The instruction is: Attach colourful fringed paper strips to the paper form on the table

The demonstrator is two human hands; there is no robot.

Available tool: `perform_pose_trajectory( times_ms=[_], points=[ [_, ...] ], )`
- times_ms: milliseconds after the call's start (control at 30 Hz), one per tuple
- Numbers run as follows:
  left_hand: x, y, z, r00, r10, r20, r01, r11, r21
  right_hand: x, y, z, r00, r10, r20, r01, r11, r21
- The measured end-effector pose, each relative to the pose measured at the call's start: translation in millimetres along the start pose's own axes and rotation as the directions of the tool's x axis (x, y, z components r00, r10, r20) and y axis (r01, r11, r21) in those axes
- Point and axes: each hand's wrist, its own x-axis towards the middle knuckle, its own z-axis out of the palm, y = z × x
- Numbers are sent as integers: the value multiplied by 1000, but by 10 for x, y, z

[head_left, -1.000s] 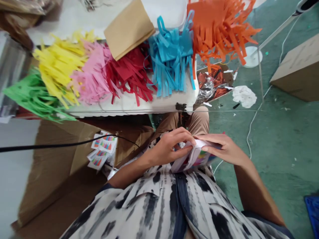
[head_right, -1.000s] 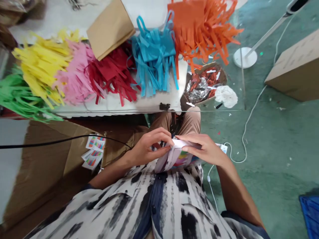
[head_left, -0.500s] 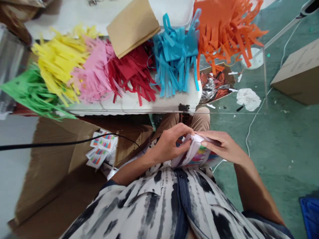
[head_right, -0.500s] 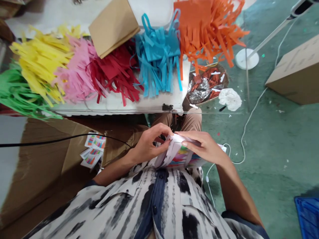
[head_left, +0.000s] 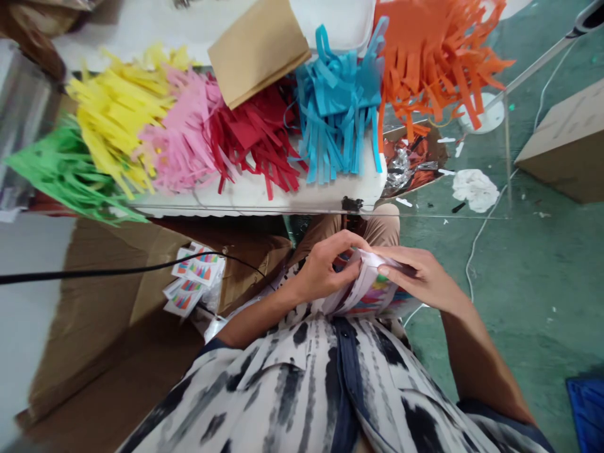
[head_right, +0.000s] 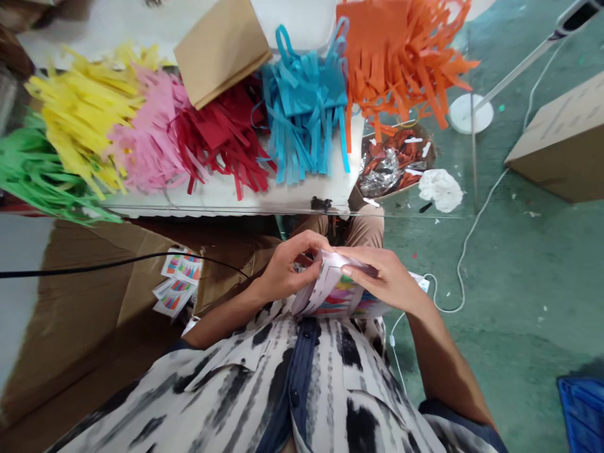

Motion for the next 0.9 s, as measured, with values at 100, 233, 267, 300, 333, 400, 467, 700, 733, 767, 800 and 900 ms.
perform_pose_trajectory(
  times_ms=[100,233,267,300,333,400,467,700,733,767,800,900],
  points=[
    [4,7,-23,1000,26,0,-26,1000,14,13,-3,14,1000,23,-4,-23,1000,-12],
    [-6,-3,-62,997,80,12,-80,996,50,24,30,52,999,22,-31,-24,999,-45],
    [-12,-5,-71,997,68,18,-69,996,54,25,41,62,998,28,-54,-31,998,-46],
    [-17,-5,-79,998,53,28,-54,997,57,26,52,71,996,39,-78,-43,998,-45],
    [-23,-2,-85,998,42,36,-44,997,62,26,62,80,994,47,-101,-52,998,-46],
    [-32,15,-93,998,51,45,-55,996,73,25,81,97,988,44,-147,-52,997,-52],
    [-40,49,-96,997,67,46,-71,993,93,19,98,113,979,26,-203,-37,998,-55],
    [-7,148,-202,989,103,105,-126,960,248,-7,111,195,919,8,-394,-19,1000,-25],
    [22,154,-244,985,128,119,-153,958,242,-2,93,206,916,-2,-400,-9,1000,-26],
    [59,164,-292,979,154,134,-182,954,236,7,68,216,914,-16,-405,3,999,-32],
    [103,182,-342,972,177,157,-210,949,235,19,35,225,913,-34,-407,19,999,-42],
    [258,305,-490,936,221,275,-300,908,292,74,-90,257,885,-96,-456,70,995,-74]
  ],
)
